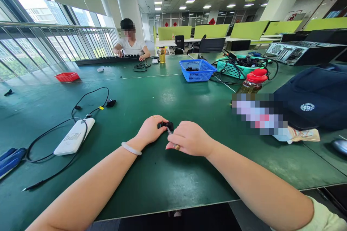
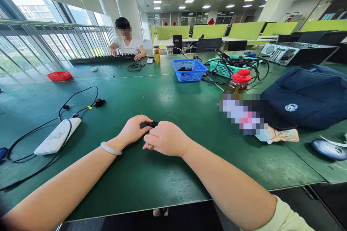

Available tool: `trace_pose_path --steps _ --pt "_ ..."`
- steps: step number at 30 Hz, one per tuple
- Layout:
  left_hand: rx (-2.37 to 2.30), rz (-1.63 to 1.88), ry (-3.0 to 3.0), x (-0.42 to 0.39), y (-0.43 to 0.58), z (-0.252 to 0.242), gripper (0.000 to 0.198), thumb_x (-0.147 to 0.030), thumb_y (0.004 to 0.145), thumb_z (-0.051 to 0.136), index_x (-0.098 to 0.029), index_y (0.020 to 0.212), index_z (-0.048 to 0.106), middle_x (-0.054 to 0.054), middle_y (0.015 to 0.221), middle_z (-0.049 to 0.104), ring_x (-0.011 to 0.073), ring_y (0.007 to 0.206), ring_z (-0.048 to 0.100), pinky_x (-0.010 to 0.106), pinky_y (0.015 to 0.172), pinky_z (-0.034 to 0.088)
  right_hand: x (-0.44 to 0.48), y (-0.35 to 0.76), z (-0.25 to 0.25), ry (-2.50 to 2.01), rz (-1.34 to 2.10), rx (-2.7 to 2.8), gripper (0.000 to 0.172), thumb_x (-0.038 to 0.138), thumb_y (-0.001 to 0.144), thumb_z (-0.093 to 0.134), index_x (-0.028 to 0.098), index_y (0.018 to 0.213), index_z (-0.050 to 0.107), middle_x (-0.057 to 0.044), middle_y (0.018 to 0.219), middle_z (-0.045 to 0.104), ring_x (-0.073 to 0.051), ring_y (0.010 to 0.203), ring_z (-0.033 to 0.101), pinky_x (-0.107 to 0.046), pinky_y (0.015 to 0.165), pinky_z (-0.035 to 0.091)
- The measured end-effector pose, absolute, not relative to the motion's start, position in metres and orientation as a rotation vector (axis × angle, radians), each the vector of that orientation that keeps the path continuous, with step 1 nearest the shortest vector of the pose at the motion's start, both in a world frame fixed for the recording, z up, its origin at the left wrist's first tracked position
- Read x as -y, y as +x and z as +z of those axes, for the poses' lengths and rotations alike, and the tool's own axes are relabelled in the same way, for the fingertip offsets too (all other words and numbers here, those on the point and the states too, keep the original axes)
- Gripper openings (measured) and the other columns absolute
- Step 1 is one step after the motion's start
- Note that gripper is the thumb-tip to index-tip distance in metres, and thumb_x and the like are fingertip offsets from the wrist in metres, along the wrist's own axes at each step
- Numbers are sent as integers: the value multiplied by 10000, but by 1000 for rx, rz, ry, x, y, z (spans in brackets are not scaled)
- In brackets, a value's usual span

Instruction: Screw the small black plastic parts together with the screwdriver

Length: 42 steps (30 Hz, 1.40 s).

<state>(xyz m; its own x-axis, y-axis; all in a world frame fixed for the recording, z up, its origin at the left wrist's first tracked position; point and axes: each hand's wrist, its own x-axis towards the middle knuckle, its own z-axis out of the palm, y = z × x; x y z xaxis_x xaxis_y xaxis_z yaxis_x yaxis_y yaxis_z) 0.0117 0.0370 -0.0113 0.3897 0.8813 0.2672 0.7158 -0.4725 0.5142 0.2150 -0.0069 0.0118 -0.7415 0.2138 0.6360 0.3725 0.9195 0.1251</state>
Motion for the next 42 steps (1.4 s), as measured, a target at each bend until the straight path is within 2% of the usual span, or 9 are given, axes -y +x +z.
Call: trace_pose_path --steps 3,8,12,15,19,25,28,37,42 --pt "-1386 734 2327 -38 10 -11 244 -166 800 604 -225 1003 726 23 1042 733 207 989 657 359 967 509 12 214 15 -480 -199 2307 304 411 980 504 208 772 590 6 617 577 -126 583 505 -276 626 377" --pt "-1400 679 2225 -39 8 -7 269 -202 814 613 -237 1062 712 26 1123 724 211 984 664 370 964 510 -4 228 12 -920 303 1677 172 381 923 532 228 856 490 19 679 541 -121 561 496 -263 563 402" --pt "-1433 670 2024 -40 12 -6 216 -361 758 710 -208 909 697 40 1105 727 206 874 672 390 882 552 -31 239 1 -949 672 1388 212 390 877 581 244 859 429 71 617 427 -107 494 434 -249 498 377" --pt "-1273 689 1937 -40 14 -7 208 -291 753 702 -188 928 659 55 1117 721 196 906 683 386 906 556 -38 240 -2 -926 782 1332 219 390 849 598 241 847 437 76 619 414 -95 469 402 -240 467 344" --pt "-1155 739 1954 -39 13 -9 357 -179 785 636 -195 1141 616 69 1204 686 198 1109 646 378 1019 509 -24 236 5 -948 660 1531 155 351 858 579 222 817 505 44 630 500 -103 516 435 -249 519 382" --pt "-1304 738 2048 -38 13 -8 389 -141 841 559 -225 1218 605 54 1170 699 191 1038 670 402 1021 509 -6 230 14 -943 445 1761 170 342 865 570 214 758 544 24 614 542 -112 519 465 -258 540 400" --pt "-1272 727 2040 -37 13 -9 450 -195 834 606 -237 1280 563 51 1161 701 189 1035 669 407 1035 500 -6 229 12 -947 449 1818 174 357 879 568 213 780 571 24 611 546 -113 512 460 -256 538 396" --pt "-1273 730 2058 -41 14 -14 476 -244 791 682 -232 1257 587 38 1097 701 189 972 667 376 977 524 -10 224 7 -928 285 2024 242 414 915 566 201 805 602 2 665 601 -119 556 504 -239 590 400" --pt "-1278 717 2039 -37 15 -9 487 -212 780 656 -240 1262 588 39 1138 702 198 1041 660 374 1009 508 -5 218 5 -817 52 2363 324 477 892 622 195 744 566 6 607 598 -124 525 501 -242 557 316"
